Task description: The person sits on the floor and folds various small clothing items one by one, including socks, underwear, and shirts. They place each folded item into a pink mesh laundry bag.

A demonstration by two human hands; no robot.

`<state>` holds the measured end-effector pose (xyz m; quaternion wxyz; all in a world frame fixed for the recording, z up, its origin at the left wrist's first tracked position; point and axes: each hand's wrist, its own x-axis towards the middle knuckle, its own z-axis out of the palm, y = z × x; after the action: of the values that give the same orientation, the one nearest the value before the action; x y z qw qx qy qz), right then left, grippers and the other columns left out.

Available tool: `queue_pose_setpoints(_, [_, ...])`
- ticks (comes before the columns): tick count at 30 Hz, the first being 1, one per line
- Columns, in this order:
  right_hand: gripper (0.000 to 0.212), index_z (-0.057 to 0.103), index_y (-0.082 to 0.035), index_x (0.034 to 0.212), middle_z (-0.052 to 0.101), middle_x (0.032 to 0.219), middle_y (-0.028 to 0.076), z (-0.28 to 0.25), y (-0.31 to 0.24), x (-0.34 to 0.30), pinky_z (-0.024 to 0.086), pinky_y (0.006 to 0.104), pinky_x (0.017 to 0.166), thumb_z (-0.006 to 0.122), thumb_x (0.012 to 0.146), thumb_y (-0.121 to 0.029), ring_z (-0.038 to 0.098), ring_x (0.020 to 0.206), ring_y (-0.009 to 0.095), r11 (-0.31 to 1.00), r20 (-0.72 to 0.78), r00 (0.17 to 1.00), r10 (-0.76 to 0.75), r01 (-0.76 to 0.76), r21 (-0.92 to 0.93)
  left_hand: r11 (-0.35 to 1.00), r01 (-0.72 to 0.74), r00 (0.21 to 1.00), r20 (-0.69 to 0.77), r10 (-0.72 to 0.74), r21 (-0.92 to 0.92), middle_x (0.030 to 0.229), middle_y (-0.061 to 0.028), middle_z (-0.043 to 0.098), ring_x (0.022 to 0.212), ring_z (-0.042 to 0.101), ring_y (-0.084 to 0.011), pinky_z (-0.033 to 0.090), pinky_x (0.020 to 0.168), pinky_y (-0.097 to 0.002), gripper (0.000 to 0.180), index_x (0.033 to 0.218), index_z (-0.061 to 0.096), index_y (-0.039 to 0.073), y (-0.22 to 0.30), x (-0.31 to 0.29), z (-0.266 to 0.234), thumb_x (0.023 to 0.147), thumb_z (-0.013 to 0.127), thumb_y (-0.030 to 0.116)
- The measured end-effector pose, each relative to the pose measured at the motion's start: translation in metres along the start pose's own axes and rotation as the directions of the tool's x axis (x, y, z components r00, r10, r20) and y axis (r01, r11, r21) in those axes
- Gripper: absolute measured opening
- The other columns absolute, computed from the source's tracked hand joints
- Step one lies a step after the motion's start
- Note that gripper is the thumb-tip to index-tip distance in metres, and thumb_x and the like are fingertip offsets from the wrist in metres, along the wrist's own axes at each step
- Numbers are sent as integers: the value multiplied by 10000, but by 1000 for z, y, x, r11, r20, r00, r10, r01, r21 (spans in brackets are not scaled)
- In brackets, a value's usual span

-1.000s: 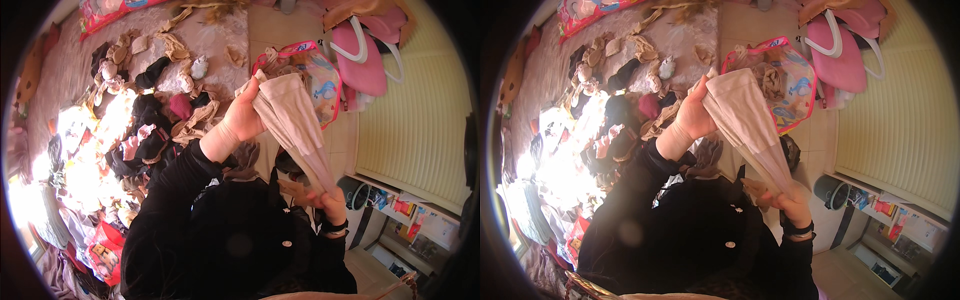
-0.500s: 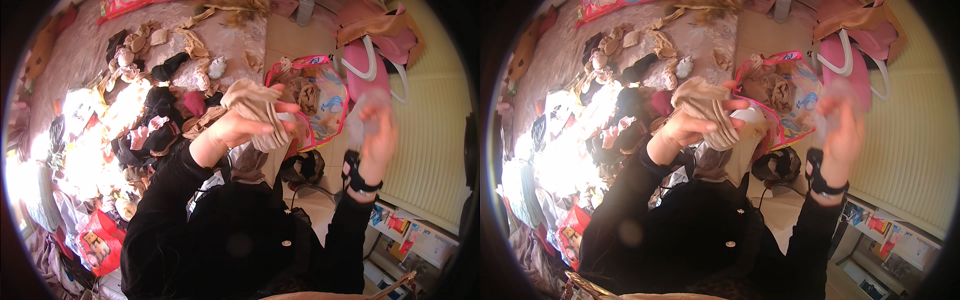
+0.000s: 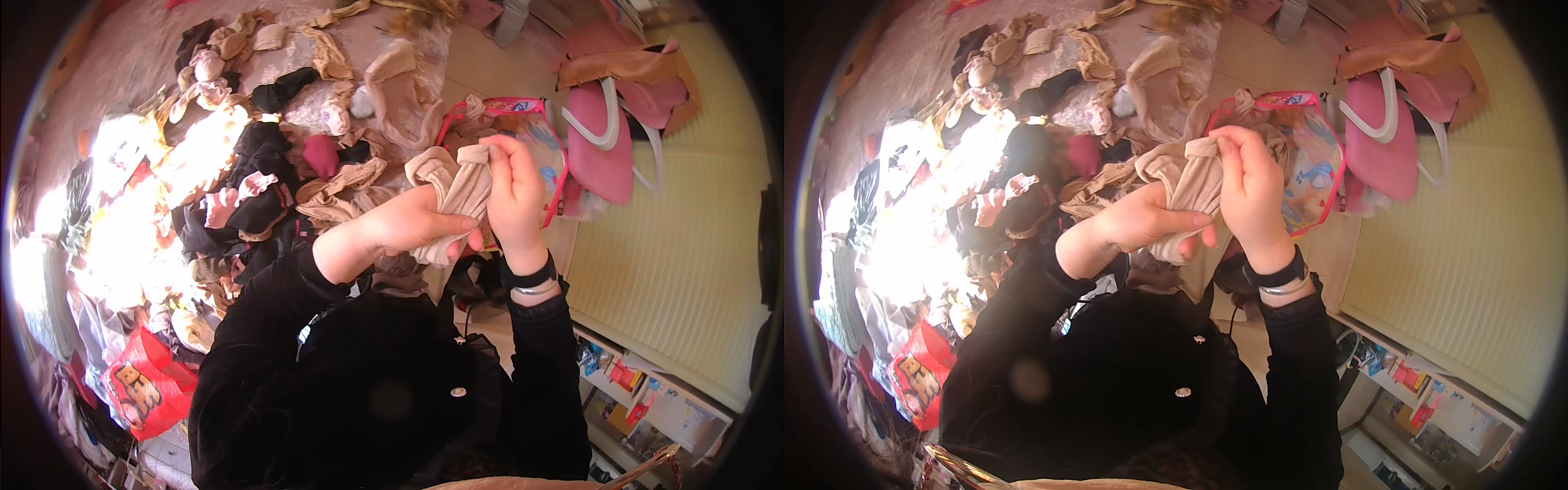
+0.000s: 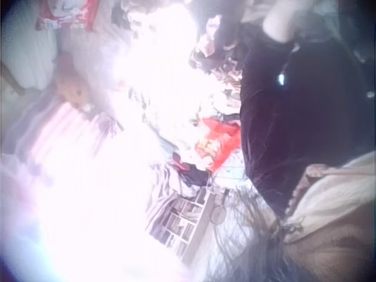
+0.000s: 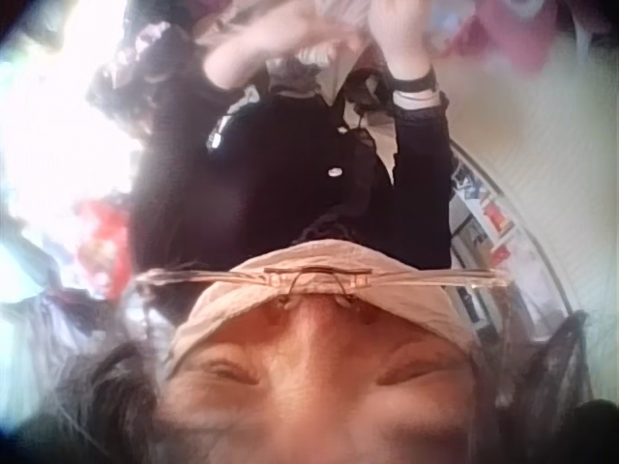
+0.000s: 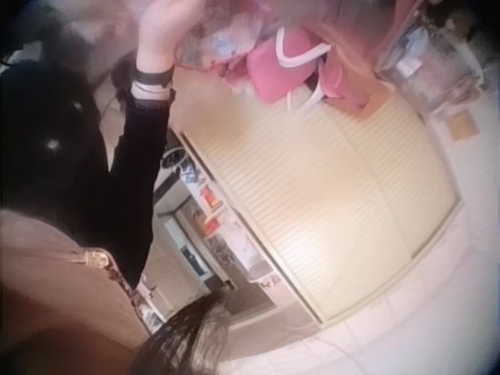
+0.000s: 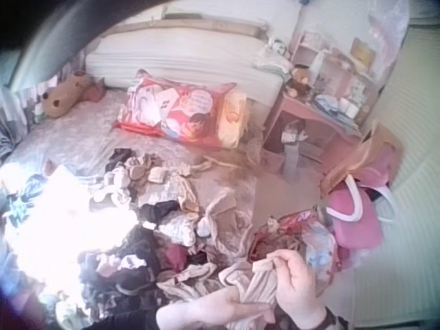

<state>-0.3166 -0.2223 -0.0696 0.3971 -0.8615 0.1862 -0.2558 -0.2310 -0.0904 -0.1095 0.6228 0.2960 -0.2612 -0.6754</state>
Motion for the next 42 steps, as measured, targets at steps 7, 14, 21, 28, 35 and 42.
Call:
queue_pose_setpoints(7, [349,563,-29,1098,624,850,54,-29,34,27,463,261,744,495,945,-336,588,801,120,769,77,918,388,-369,522,980,21,989,-137,-49,-198,769,-13,574,590,506,-67,434,536,-199,279,1165,523,10,18,18,5,949,499,184])
queue_pose_setpoints(14, [367,552,4,1095,529,682,-17,-25,29,-23,478,321,727,479,954,-328,543,641,106,550,678,732,67,-594,587,903,-420,845,-403,352,-93,876,-62,601,769,588,-156,516,722,-309,191,1090,527,36,74,65,-49,955,467,158])
queue_pose_setpoints(21, [229,547,-69,980,397,664,-47,-83,14,1,437,299,827,375,998,-220,439,618,91,-33,359,929,92,-357,933,890,-412,844,-452,290,-198,1196,-149,544,1119,517,-237,417,971,-379,493,1255,413,-34,81,86,-90,985,359,374])
queue_pose_setpoints(28, [185,511,-72,1012,564,948,22,-91,8,4,350,423,1036,432,970,-234,550,985,209,273,170,961,217,-227,935,981,-179,974,129,187,-73,1192,-93,538,1087,548,-200,463,895,-351,746,1291,419,25,2,85,15,847,477,621])
queue_pose_setpoints(35, [203,558,-55,1018,601,1124,147,-99,25,-6,317,489,1047,466,954,-225,462,1201,363,327,38,988,149,-85,941,962,-101,994,-76,84,-252,1050,-80,595,1014,539,-142,465,842,-308,237,1061,566,26,-5,85,34,914,554,212])
queue_pose_setpoints(42, [238,573,-71,1003,582,1183,144,-117,43,-19,266,486,1080,409,968,-241,442,1230,329,156,-101,975,197,70,985,662,-324,939,-145,313,-676,1038,-61,616,1031,562,-212,435,924,-388,177,913,566,52,2,92,9,922,428,161])
